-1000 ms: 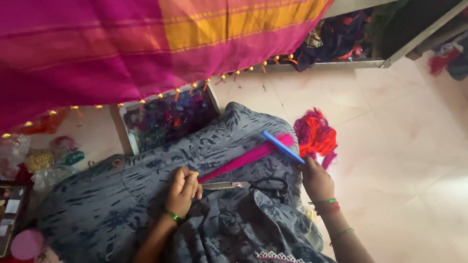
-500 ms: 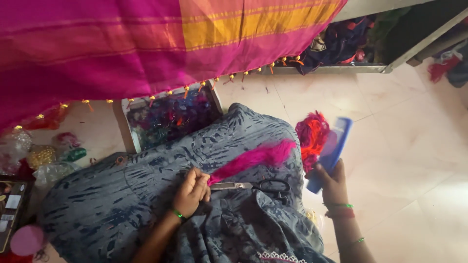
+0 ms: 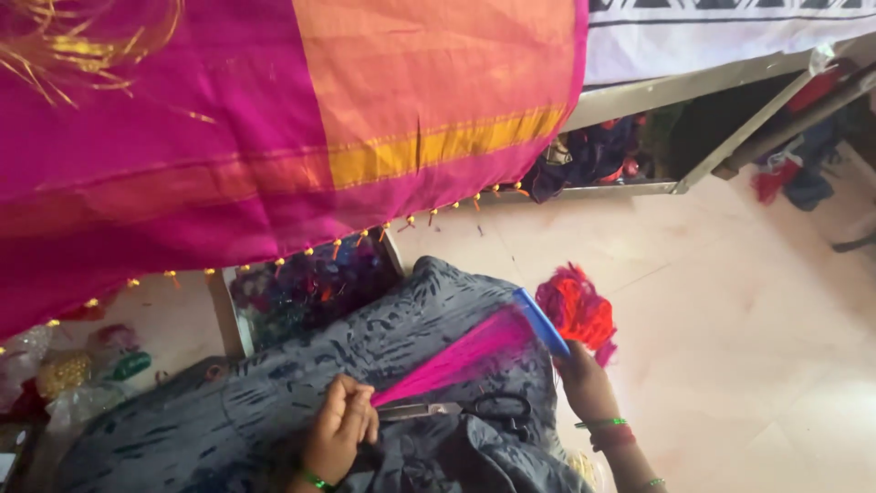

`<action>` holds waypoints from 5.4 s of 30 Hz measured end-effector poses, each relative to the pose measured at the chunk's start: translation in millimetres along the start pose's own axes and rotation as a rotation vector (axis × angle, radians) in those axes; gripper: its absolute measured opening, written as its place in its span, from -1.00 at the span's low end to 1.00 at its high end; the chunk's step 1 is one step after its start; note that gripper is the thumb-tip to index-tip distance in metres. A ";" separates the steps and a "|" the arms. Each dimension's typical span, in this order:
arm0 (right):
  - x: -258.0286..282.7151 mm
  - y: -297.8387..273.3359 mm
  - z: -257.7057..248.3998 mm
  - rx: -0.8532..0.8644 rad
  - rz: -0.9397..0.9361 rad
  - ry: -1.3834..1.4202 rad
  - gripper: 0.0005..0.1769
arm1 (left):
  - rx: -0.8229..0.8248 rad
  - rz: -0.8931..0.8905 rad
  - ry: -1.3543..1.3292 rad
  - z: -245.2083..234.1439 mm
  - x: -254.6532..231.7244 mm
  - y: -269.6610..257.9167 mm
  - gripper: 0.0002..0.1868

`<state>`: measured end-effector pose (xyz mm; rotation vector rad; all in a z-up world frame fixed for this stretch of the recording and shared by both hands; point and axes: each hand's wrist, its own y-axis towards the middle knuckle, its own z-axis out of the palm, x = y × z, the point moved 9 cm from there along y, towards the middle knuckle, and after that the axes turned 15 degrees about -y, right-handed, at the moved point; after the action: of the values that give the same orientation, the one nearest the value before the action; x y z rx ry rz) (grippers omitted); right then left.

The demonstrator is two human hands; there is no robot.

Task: The recorder is decorating the edge of a saree by combing pink thread and tying tassels onto the fabric border.

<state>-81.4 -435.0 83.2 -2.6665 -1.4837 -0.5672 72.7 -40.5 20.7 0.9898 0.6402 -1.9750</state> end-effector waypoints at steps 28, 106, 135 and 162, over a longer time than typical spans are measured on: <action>-58.8 42.2 30.5 0.747 0.157 1.385 -0.25 | 0.044 -0.312 -0.448 84.3 -61.3 43.6 -0.86; 331.6 29.3 -233.4 0.098 -0.734 1.209 -0.89 | 0.454 0.440 0.771 178.0 -198.6 25.5 -0.97; 215.8 80.5 -170.1 -0.048 -0.149 0.764 -0.86 | 0.037 0.151 -0.418 166.2 -143.0 180.2 -0.88; 301.2 65.4 -207.9 -0.316 -0.680 0.120 -0.63 | 0.159 0.117 -0.277 202.4 -156.1 91.2 -0.91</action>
<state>54.7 -268.3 386.4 -2.1946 -2.4323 -1.0429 122.5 -166.3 256.0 0.8065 0.2699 -2.0332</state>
